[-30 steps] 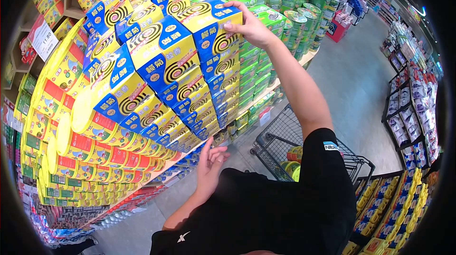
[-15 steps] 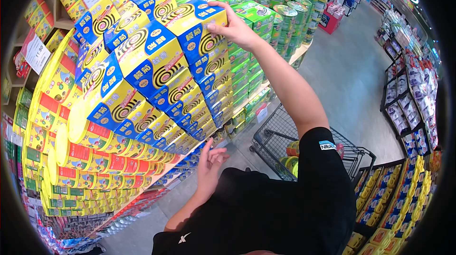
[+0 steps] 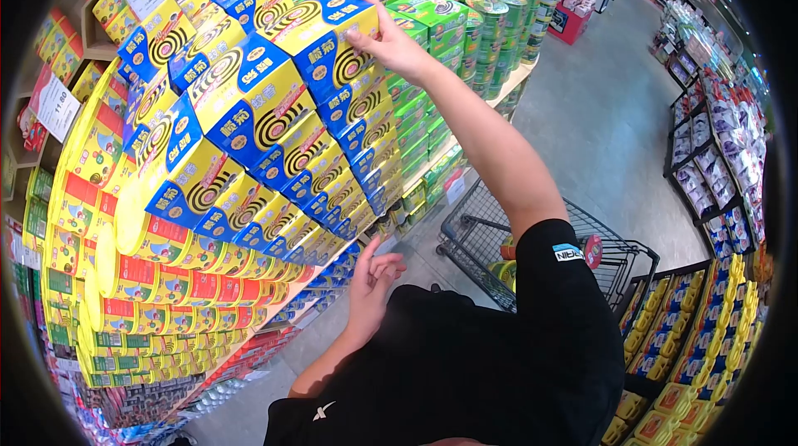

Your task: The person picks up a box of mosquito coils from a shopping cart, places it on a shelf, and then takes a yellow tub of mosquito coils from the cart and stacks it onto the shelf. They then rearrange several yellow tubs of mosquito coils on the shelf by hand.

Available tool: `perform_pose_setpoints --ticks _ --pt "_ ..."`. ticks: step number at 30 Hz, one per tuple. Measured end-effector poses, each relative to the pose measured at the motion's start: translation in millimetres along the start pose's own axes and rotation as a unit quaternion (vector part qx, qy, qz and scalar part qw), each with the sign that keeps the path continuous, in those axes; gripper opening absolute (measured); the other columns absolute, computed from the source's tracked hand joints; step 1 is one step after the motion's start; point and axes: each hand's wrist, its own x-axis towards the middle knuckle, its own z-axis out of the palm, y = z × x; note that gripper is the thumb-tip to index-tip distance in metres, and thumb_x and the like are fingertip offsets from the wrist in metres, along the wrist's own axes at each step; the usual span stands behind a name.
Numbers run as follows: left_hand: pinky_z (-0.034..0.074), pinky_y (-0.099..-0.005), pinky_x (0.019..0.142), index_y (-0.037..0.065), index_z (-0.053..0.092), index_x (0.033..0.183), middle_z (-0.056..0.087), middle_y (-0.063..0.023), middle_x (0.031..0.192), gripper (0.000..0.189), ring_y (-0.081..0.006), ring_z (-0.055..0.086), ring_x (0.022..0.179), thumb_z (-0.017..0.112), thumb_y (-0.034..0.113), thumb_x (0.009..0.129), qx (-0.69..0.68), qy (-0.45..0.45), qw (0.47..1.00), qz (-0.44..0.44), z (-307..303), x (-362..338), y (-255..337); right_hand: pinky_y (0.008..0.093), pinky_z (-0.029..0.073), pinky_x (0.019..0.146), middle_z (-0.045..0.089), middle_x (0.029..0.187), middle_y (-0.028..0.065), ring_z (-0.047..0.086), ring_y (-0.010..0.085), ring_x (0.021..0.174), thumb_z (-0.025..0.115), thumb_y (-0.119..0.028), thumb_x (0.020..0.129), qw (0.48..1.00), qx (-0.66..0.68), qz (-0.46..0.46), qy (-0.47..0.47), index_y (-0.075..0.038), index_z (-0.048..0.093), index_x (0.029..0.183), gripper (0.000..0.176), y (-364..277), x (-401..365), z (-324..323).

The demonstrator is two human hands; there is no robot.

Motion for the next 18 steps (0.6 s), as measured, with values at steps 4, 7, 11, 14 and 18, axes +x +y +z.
perform_pose_setpoints --ticks 4,7,11,14,18 --pt "0.048 -0.0314 0.095 0.005 0.03 0.155 0.063 -0.0126 0.124 0.059 -0.0191 0.063 0.109 0.053 0.003 0.102 -0.009 -0.001 1.0 -0.001 0.0 -0.7 -0.9 0.0323 0.048 0.097 0.056 0.134 0.0121 0.058 0.0175 0.112 0.07 -0.046 0.094 1.0 0.003 0.011 0.001 -0.011 0.013 0.162 0.095 -1.5 -2.5 1.2" --pt "0.049 -0.0329 0.094 0.005 0.03 0.155 0.063 -0.0128 0.123 0.058 -0.0209 0.064 0.109 0.054 0.005 0.102 -0.001 0.003 1.0 -0.001 0.6 -1.3 0.5 0.0371 0.04 0.108 0.045 0.149 0.0177 0.05 0.0243 0.13 0.06 -0.058 0.096 0.999 -0.024 0.028 0.004 -0.011 0.01 0.163 0.095 4.2 -2.2 -1.8" --pt "0.051 -0.0364 0.094 0.005 0.032 0.155 0.065 -0.0136 0.122 0.057 -0.0249 0.066 0.11 0.054 0.008 0.102 0.009 0.015 1.0 0.006 -1.6 -0.9 -3.6 0.0407 0.023 0.121 0.024 0.164 0.0196 0.028 0.0299 0.15 0.039 -0.073 0.097 0.997 -0.021 0.068 0.019 -0.012 0.007 0.163 0.096 19.1 0.2 -12.6" --pt "0.051 -0.0366 0.094 0.005 0.031 0.155 0.065 -0.0138 0.121 0.057 -0.0249 0.066 0.11 0.054 0.008 0.102 0.013 0.017 1.0 0.007 -3.0 -1.0 -2.9 0.0434 0.022 0.123 0.024 0.165 0.0175 0.027 0.0294 0.151 0.027 -0.067 0.103 0.995 -0.007 0.094 0.034 -0.014 0.011 0.163 0.083 5.3 -10.8 -15.2" --pt "0.051 -0.0369 0.095 0.006 0.031 0.155 0.065 -0.014 0.121 0.057 -0.0251 0.066 0.11 0.054 0.007 0.102 0.02 0.018 1.0 0.008 -5.9 -1.9 -3.0 0.0422 0.022 0.124 0.024 0.163 0.0226 0.027 0.0313 0.151 0.028 -0.064 0.104 0.992 0.038 0.106 0.055 -0.002 0.017 0.16 0.084 0.9 -36.3 -13.7"
